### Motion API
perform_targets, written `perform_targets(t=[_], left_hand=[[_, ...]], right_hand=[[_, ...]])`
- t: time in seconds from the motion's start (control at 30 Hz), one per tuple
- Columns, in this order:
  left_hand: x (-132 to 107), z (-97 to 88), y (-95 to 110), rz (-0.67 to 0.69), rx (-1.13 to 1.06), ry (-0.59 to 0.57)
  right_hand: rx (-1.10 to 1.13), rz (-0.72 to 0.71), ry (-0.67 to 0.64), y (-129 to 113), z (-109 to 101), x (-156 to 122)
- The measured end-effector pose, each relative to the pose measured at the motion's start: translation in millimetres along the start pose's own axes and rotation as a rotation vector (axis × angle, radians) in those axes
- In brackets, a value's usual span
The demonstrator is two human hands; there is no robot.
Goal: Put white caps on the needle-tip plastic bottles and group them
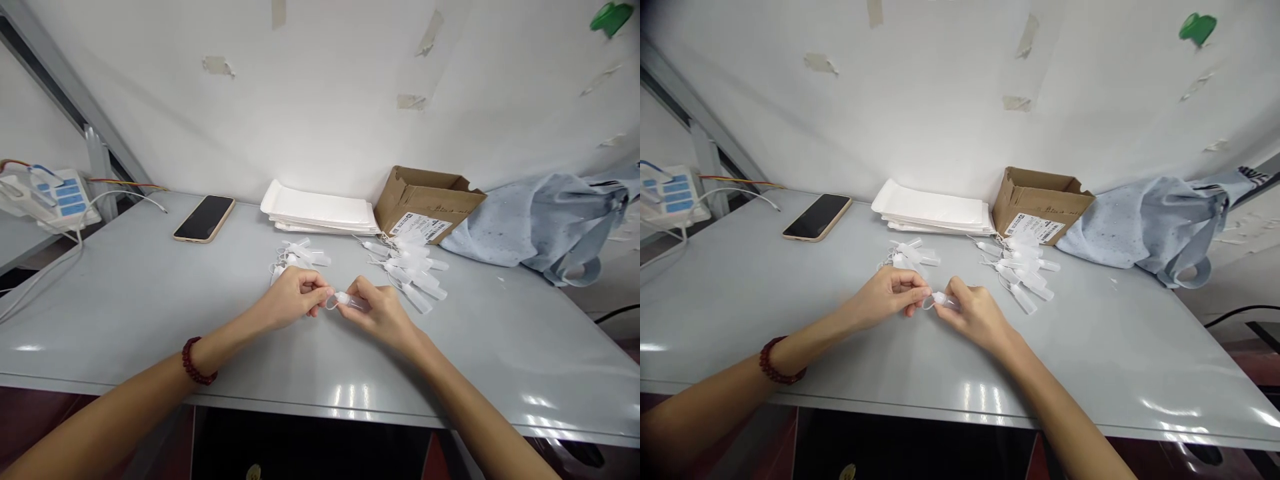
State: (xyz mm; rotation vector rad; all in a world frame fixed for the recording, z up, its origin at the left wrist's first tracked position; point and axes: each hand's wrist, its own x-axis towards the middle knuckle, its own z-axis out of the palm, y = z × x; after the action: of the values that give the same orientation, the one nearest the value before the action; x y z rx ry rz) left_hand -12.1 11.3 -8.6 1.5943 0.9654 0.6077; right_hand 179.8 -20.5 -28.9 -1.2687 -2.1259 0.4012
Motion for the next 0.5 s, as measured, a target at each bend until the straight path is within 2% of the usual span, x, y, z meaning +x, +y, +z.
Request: perform_targets(t=[0.1, 0.17, 0.3, 0.4, 0.5], left_hand=[[0.6, -4.3, 1.1, 0.015, 0.019, 0.0], [2.0, -11.5, 2.1, 0.031, 0.019, 0.04], [6.9, -37.4, 2.4, 0.089, -0.078, 0.248], [11.4, -57.0, 0.2, 0.065, -0.074, 0.367], [16.3, -66.4, -4.1, -0.016, -0.022, 0.408]], right_hand=[[-0.034, 0.008, -0.04, 0.1, -4.6, 2.1], [-0.083, 0.022, -0.098, 1.2, -13.5, 4.6], [-0.215, 0.166, -0.212, 12.9, -39.3, 9.0], [-0.34, 0.317, -0.104, 28.8, -57.1, 9.1], [-0.472, 0.488, -0.023, 42.8, -71.4, 5.9]])
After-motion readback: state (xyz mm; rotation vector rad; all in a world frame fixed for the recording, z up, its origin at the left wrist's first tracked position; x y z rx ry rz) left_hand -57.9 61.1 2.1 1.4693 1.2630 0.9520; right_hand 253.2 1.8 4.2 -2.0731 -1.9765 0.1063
